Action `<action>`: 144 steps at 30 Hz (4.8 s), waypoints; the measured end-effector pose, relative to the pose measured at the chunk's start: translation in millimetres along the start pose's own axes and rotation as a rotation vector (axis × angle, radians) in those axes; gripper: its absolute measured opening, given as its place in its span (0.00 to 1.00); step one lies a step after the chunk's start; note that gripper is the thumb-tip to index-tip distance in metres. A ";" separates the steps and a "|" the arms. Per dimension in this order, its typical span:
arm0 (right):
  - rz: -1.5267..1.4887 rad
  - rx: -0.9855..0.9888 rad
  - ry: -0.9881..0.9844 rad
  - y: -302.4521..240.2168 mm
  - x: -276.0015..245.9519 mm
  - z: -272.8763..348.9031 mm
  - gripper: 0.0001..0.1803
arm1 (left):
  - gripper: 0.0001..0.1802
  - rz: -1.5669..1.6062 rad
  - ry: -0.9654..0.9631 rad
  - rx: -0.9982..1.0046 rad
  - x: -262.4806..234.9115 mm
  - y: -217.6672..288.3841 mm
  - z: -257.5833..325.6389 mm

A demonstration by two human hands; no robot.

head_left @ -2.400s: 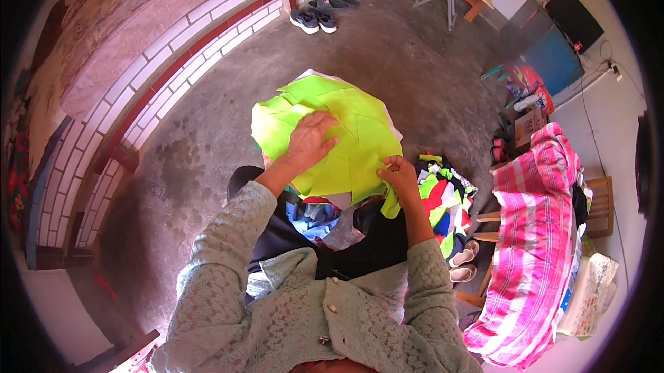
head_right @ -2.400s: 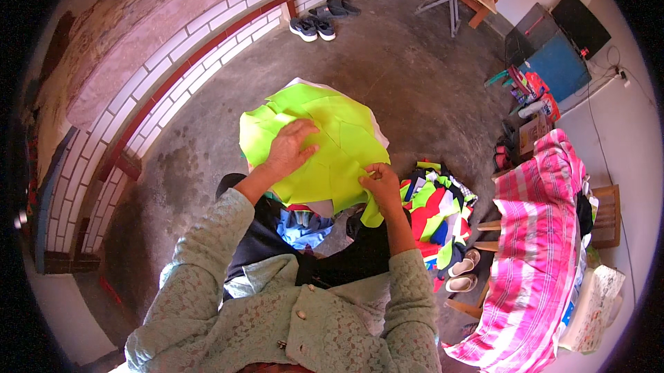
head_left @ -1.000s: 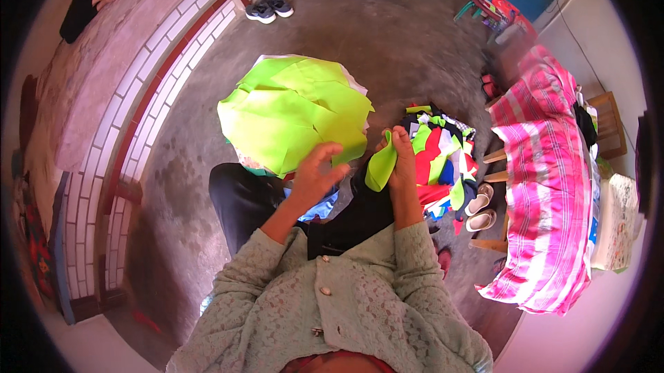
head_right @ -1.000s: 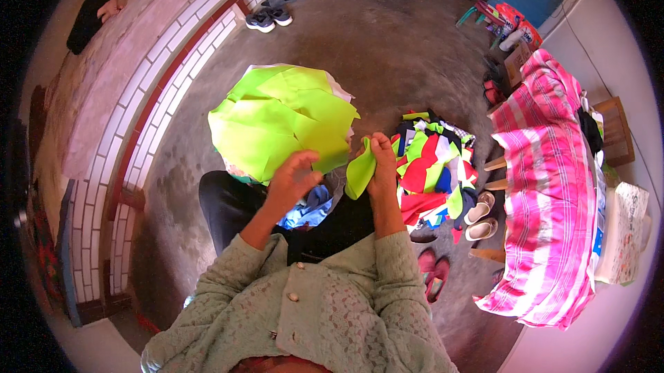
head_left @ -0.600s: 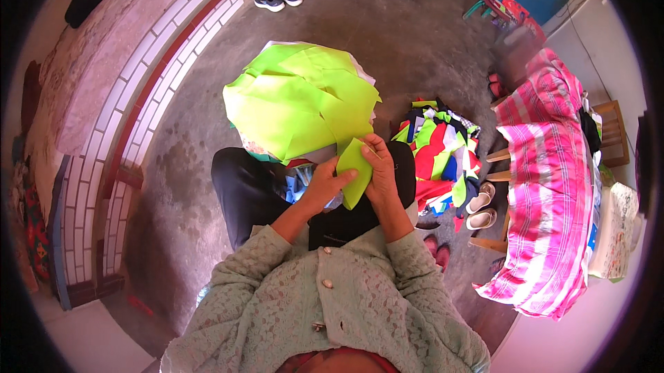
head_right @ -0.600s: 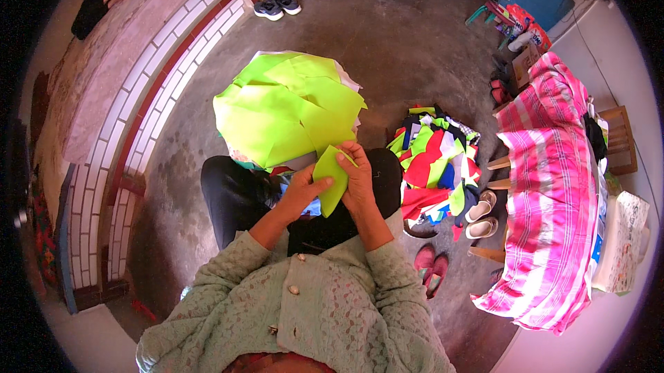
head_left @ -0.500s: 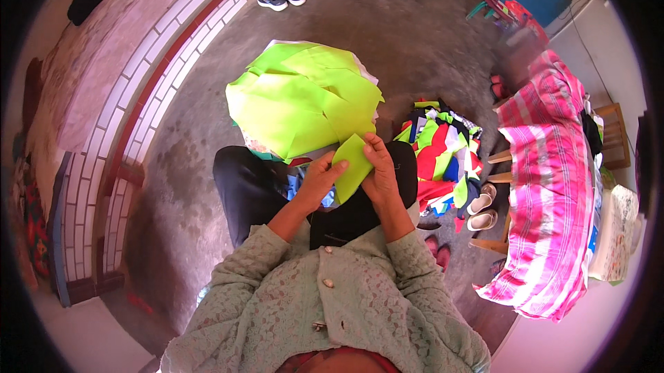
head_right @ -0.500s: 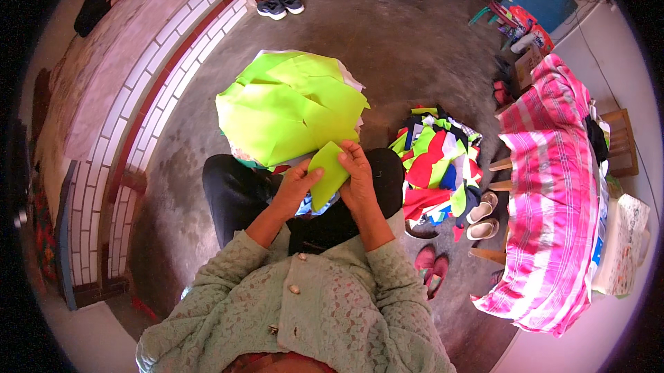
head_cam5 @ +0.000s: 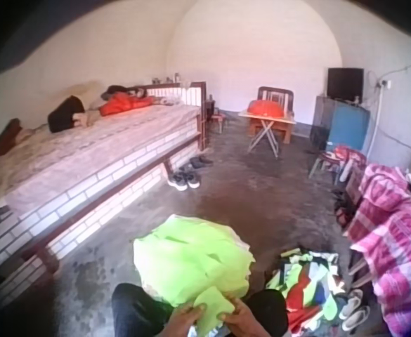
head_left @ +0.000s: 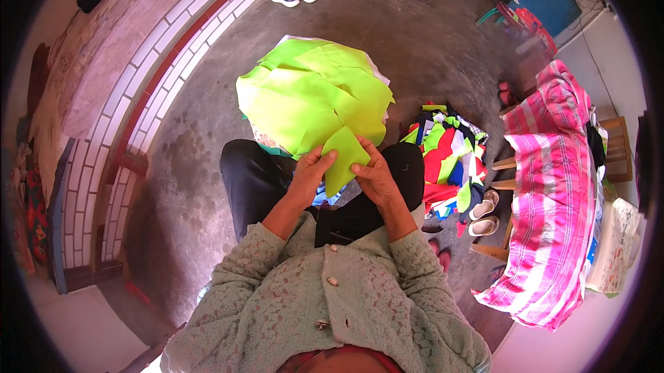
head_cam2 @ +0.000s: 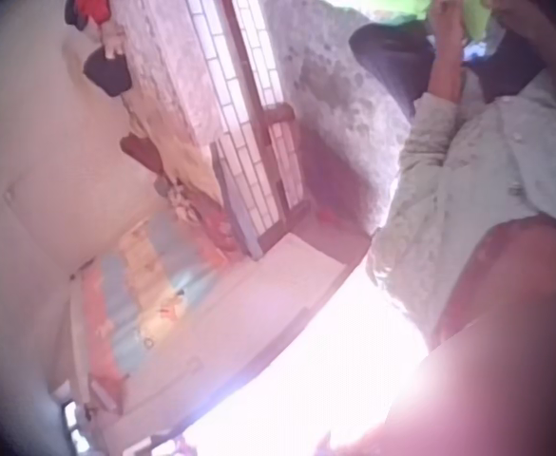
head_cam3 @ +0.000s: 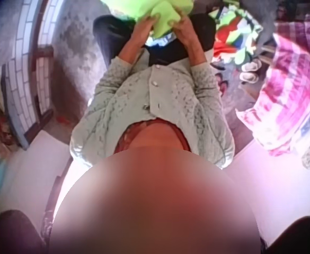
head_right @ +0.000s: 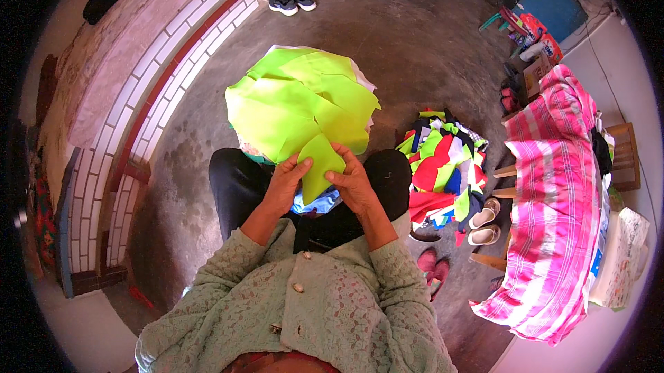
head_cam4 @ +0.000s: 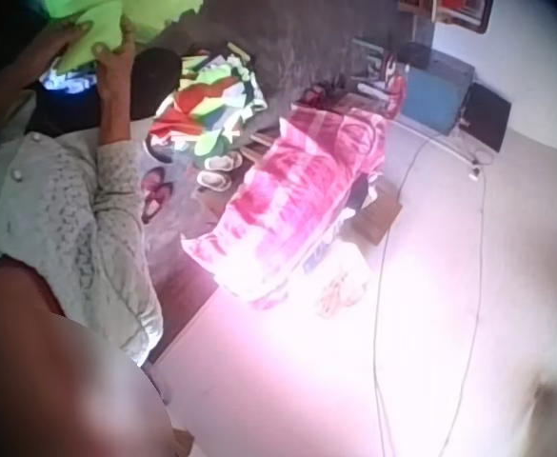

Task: The person sits on the floor and sorts through a pile of colorful fabric pieces. They pick up individual pieces, unfold them, and place them into a growing stack on their lap.

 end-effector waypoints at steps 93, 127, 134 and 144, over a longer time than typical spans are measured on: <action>0.001 0.044 0.370 19.5 -44.6 -15.2 0.03 | 0.15 -0.261 -0.163 0.471 60.8 110.9 -42.2; 0.040 0.129 0.318 19.2 -46.8 -17.5 0.04 | 0.30 -1.595 0.221 0.942 -9.0 84.0 -130.7; 0.022 0.100 0.308 15.9 -47.2 -9.5 0.05 | 0.36 -2.034 0.155 0.548 10.9 29.2 -147.6; -0.150 -0.027 0.148 -21.7 -26.8 3.3 0.06 | 0.35 -2.108 0.130 0.561 -2.9 30.7 -155.2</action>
Point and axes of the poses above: each hand's wrist, its own z-axis away from the middle knuckle, its own x-axis out of the palm, y = z × x, the point moved 1 cm from there along -z, towards the middle knuckle, and after that the axes turned 4 degrees about x, right-handed, at the moved point
